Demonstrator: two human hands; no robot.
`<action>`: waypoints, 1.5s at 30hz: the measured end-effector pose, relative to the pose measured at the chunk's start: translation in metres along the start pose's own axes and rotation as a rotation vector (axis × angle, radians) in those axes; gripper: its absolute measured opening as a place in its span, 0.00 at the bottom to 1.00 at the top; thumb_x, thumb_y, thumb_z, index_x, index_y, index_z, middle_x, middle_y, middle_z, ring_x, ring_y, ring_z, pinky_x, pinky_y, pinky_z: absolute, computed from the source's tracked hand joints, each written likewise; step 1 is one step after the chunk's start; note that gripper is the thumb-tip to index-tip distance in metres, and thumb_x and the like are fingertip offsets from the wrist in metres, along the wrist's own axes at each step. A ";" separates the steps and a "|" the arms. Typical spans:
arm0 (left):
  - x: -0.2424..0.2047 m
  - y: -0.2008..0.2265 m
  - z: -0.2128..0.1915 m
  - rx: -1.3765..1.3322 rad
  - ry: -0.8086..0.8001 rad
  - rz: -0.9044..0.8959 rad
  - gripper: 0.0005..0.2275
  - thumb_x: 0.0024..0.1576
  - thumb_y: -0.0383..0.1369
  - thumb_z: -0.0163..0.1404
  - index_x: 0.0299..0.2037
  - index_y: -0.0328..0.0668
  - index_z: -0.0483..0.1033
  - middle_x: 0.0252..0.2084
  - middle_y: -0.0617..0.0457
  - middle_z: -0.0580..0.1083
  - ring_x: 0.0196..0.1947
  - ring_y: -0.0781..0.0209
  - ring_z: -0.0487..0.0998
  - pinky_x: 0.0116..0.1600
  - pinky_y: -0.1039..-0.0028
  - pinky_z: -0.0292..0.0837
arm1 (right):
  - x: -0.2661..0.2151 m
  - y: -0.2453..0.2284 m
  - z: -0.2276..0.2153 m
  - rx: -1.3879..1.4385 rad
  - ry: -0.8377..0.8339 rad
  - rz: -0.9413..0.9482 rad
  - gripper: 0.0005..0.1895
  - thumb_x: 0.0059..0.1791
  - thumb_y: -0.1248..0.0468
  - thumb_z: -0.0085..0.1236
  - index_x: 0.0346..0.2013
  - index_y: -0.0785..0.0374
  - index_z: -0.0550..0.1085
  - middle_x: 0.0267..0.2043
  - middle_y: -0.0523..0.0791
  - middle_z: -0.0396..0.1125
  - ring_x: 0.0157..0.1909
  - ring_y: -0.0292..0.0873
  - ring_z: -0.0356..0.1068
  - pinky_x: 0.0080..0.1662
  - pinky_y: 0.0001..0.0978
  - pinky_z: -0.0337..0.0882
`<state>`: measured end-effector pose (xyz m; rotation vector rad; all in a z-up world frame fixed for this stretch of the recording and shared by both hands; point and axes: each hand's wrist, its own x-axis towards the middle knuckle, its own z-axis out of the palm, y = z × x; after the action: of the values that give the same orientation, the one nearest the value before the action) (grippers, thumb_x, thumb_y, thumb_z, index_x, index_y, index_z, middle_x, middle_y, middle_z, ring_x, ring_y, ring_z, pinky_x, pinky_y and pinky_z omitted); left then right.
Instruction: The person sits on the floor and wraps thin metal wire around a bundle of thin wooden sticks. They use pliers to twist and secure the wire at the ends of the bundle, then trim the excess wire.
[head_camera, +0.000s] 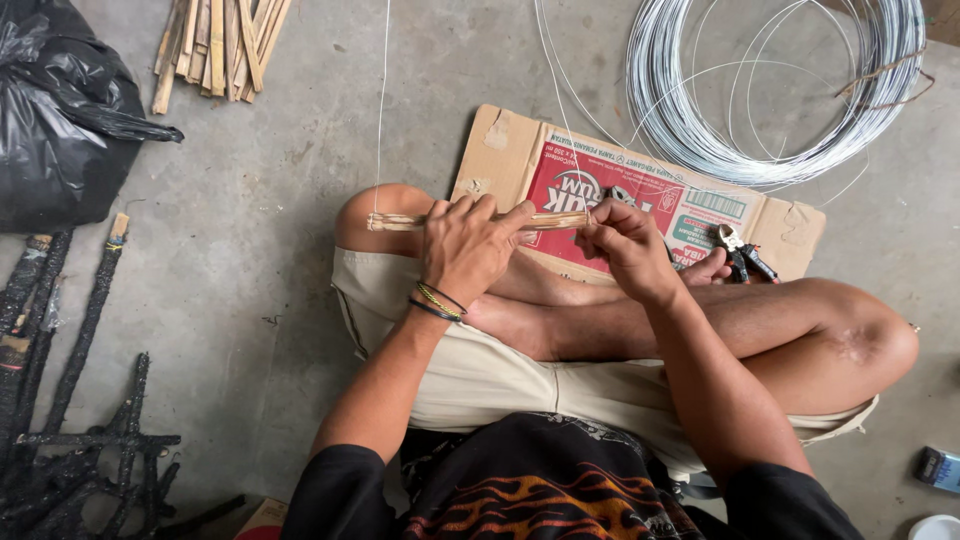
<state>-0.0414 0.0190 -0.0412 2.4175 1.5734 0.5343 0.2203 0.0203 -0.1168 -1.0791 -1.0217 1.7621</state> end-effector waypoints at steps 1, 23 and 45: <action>0.001 0.000 -0.001 -0.002 -0.010 -0.002 0.14 0.56 0.40 0.58 0.52 0.63 0.80 0.32 0.54 0.74 0.37 0.53 0.76 0.41 0.59 0.66 | -0.002 -0.004 0.000 -0.125 -0.018 -0.054 0.04 0.56 0.69 0.53 0.39 0.66 0.73 0.35 0.44 0.70 0.35 0.34 0.66 0.40 0.26 0.68; 0.015 0.010 0.002 -0.124 0.014 -0.032 0.13 0.56 0.45 0.58 0.49 0.60 0.83 0.27 0.55 0.73 0.31 0.54 0.78 0.35 0.61 0.67 | -0.013 -0.006 0.013 0.019 0.191 -0.128 0.05 0.56 0.70 0.51 0.35 0.63 0.71 0.31 0.43 0.68 0.31 0.33 0.63 0.35 0.25 0.63; 0.012 0.009 0.010 -0.064 -0.011 -0.062 0.14 0.56 0.40 0.56 0.52 0.64 0.81 0.31 0.54 0.74 0.35 0.53 0.78 0.41 0.60 0.66 | -0.024 -0.091 0.043 -1.035 0.080 -0.148 0.14 0.48 0.60 0.65 0.32 0.67 0.70 0.23 0.49 0.68 0.23 0.43 0.68 0.29 0.37 0.66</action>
<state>-0.0254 0.0268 -0.0452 2.3134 1.5955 0.5510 0.2077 0.0199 -0.0143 -1.5866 -1.9800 1.0025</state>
